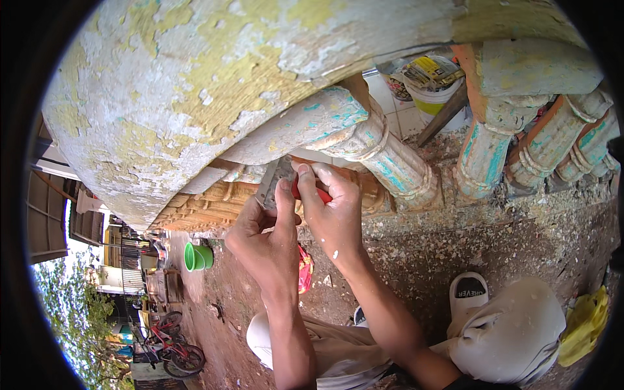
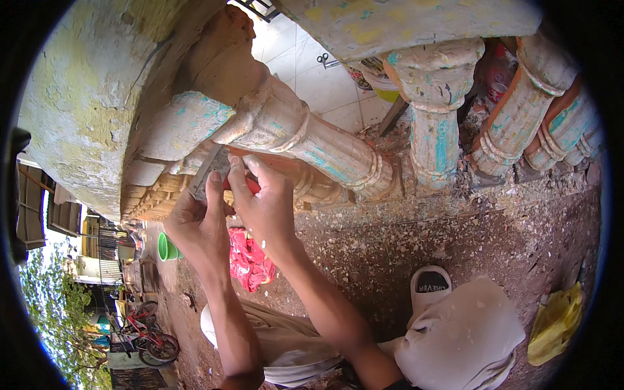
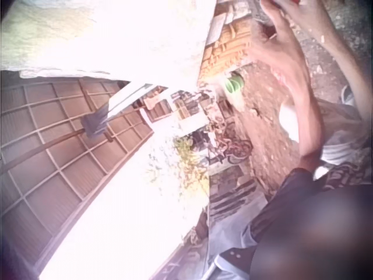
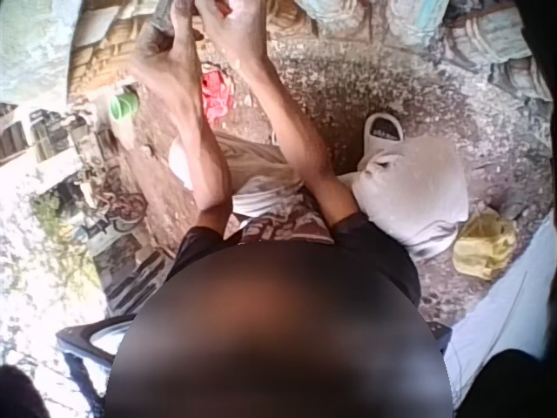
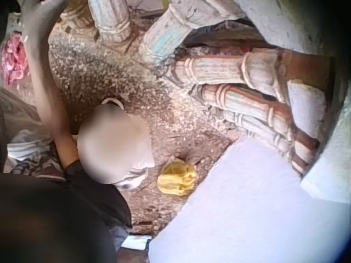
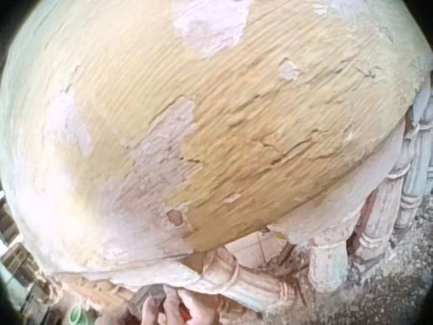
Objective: The person uses a red-handled scraper to remove old paint from a wooden structure with ornate columns. They work on multiple sections, including the underside and vertical columns, while sitting on the ground.
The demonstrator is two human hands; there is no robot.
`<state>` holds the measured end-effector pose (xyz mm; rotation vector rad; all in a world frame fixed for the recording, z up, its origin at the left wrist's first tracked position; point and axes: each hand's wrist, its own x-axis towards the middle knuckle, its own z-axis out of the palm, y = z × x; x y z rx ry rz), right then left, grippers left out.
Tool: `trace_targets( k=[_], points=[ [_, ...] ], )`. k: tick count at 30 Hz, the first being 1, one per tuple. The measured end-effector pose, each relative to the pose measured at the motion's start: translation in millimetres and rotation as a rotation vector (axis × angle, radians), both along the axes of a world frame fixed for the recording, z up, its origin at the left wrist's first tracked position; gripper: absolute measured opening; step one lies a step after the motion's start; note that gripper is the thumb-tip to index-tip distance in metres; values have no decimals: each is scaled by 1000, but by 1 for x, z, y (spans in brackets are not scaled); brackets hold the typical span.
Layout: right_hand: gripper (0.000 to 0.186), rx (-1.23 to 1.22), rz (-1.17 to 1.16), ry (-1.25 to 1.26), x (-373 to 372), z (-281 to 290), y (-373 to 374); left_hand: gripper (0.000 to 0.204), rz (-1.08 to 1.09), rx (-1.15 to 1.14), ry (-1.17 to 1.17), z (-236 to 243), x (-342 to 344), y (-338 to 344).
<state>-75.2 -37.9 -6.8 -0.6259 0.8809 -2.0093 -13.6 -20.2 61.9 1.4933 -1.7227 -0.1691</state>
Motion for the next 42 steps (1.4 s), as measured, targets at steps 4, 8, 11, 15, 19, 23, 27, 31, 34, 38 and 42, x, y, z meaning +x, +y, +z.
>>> trace_targets(
  k=[4,8,11,15,19,23,27,31,34,38,42],
  points=[
    [16,-58,-112,-36,14,-13,-2,20,-30,-26,-36,-9,6,1],
    [13,-68,-188,-8,26,-18,-12,19,-60,-107,-23,-10,10,-1],
    [14,-28,-242,34,30,-18,-11,18,-54,-117,-68,-9,10,-1],
    [12,-78,-154,-92,23,-7,-11,17,-12,-114,-136,-7,5,-3],
    [19,-171,-123,-32,5,7,-25,22,-61,-187,38,-3,-2,-8],
    [19,-150,-83,29,5,-5,-15,21,-109,-170,59,-2,-2,-4],
    [23,101,-117,-112,31,-30,6,22,-42,211,-92,-1,8,4],
    [23,38,-245,-13,53,-41,10,25,-28,310,-176,0,22,7],
    [23,22,-254,-21,61,-36,5,23,-26,210,7,-4,27,6],
    [20,32,-197,-18,64,-30,6,21,-49,139,138,-10,28,3],
    [18,-32,-143,-149,53,-28,-2,21,-75,92,26,-13,23,0]
  ],
)
